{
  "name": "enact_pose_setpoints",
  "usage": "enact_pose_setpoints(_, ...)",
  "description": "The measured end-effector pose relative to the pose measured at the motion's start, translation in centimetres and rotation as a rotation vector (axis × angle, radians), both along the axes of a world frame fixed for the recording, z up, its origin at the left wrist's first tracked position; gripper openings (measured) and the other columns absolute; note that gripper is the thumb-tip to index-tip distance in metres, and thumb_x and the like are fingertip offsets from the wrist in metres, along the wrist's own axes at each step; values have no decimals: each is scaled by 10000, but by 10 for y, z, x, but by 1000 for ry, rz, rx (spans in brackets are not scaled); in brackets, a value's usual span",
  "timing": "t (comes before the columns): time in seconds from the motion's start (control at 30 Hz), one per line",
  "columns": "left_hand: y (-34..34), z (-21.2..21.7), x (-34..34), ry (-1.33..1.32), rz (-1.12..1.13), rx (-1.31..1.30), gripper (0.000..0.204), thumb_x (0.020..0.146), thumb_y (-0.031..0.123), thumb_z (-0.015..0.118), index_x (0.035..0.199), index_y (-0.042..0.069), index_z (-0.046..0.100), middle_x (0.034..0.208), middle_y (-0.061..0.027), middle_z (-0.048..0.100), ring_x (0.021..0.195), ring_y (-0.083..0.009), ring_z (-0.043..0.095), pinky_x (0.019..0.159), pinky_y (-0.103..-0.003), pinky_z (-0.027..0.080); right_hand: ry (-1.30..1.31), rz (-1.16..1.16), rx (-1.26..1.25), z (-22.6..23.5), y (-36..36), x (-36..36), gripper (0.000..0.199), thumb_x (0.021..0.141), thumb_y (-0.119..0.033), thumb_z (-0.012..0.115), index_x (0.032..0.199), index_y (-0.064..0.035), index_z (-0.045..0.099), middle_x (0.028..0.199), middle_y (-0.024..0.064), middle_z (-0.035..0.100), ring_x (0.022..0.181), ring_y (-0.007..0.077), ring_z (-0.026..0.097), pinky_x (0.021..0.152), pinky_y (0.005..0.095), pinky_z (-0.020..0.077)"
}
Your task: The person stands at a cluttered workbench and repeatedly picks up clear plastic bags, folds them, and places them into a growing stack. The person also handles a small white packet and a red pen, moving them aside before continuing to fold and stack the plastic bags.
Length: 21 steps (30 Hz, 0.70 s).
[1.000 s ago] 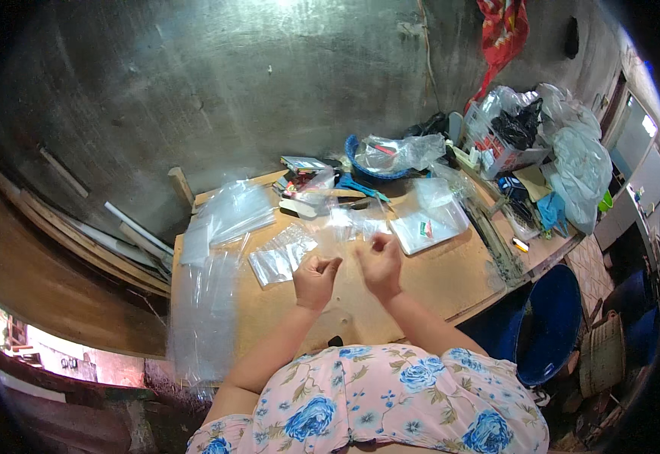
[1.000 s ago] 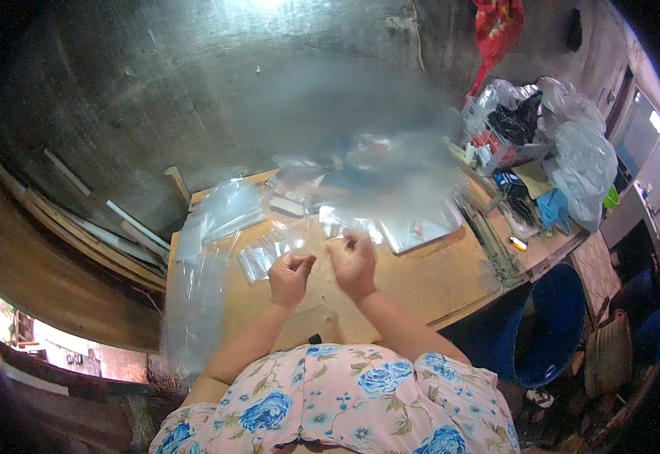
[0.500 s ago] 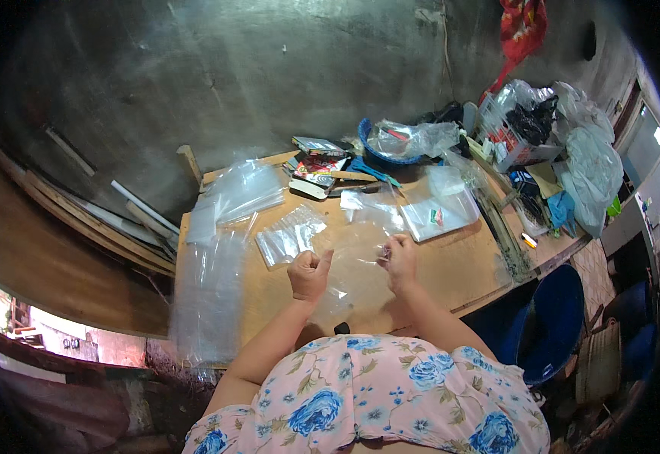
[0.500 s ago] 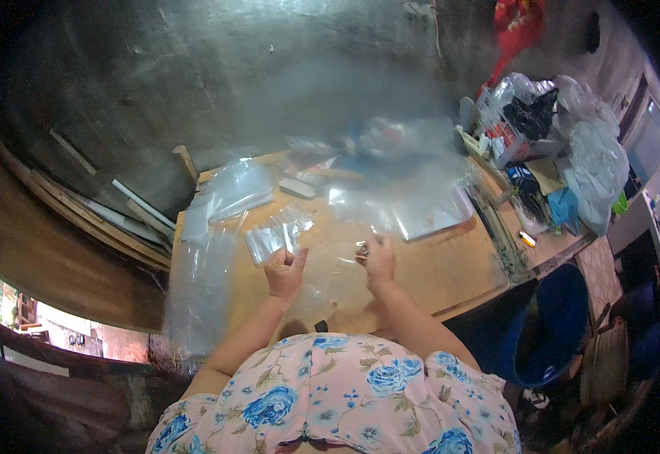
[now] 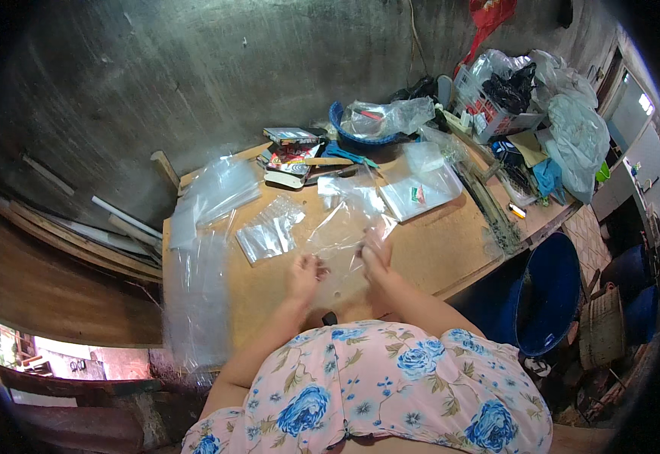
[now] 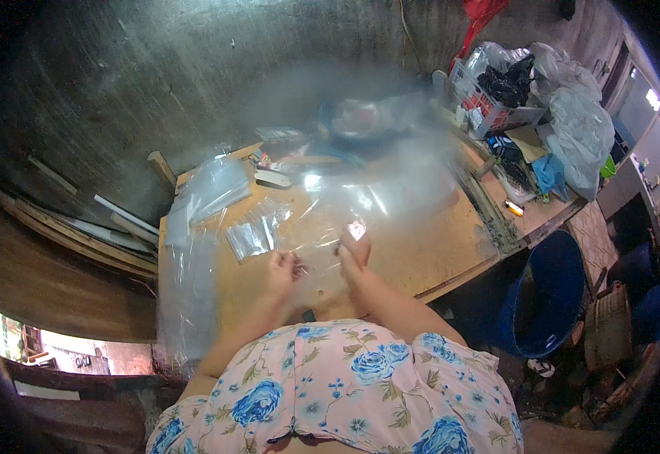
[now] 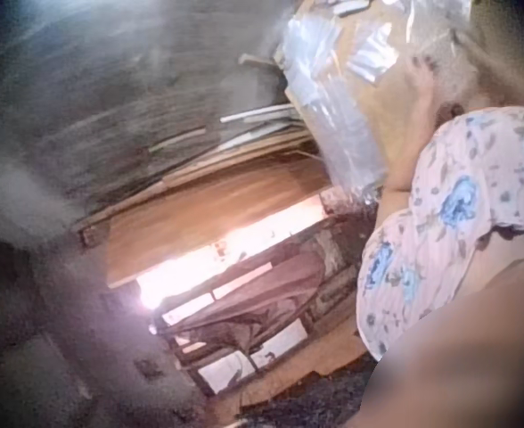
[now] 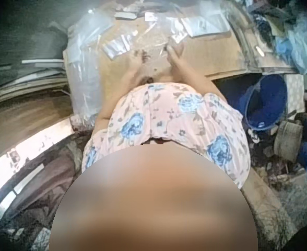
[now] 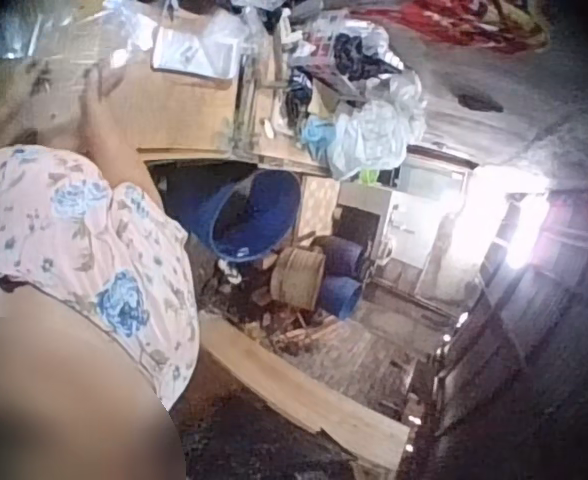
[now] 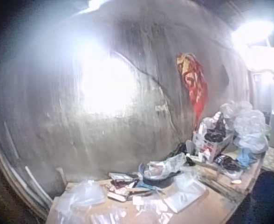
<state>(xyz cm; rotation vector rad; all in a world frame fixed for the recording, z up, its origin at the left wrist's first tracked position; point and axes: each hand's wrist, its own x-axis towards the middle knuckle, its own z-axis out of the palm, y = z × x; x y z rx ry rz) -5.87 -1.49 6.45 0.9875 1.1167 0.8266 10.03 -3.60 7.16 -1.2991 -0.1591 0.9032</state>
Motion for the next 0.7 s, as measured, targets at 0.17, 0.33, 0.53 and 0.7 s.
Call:
enact_pose_setpoints(0.17,48,-8,-36,561,-302,191,221,853,234,558,876,19,600,692,-54,603,566,-102,535,504,-238,431,-63,189,-186,-63,-11,21,173,880,-208,538,808,-55,501,529,25,456,380,114,412,340,251,330)
enact_pose_setpoints(0.33,73,-15,-48,524,-542,145,232,769,179,666,937,44,581,702,-24,592,563,-102,528,510,-248,432,26,192,-259,-85,-27,24,149,845,-156,579,890,-54,481,579,56,509,429,139,480,354,253,382)
enact_pose_setpoints(0.53,50,-49,-38,154,-351,-102,289,734,113,696,972,24,556,768,-20,594,664,-97,543,557,-254,441,-30,121,-334,-69,-31,4,562,798,-59,606,1256,-88,281,708,113,539,478,165,517,371,275,418)
enact_pose_setpoints(0.7,22,-55,-11,171,-118,183,197,800,108,625,975,47,557,773,-29,578,729,-88,535,634,-224,428,96,167,-136,-72,-32,-10,590,817,-32,571,1298,-84,234,696,104,531,506,182,543,378,299,432)
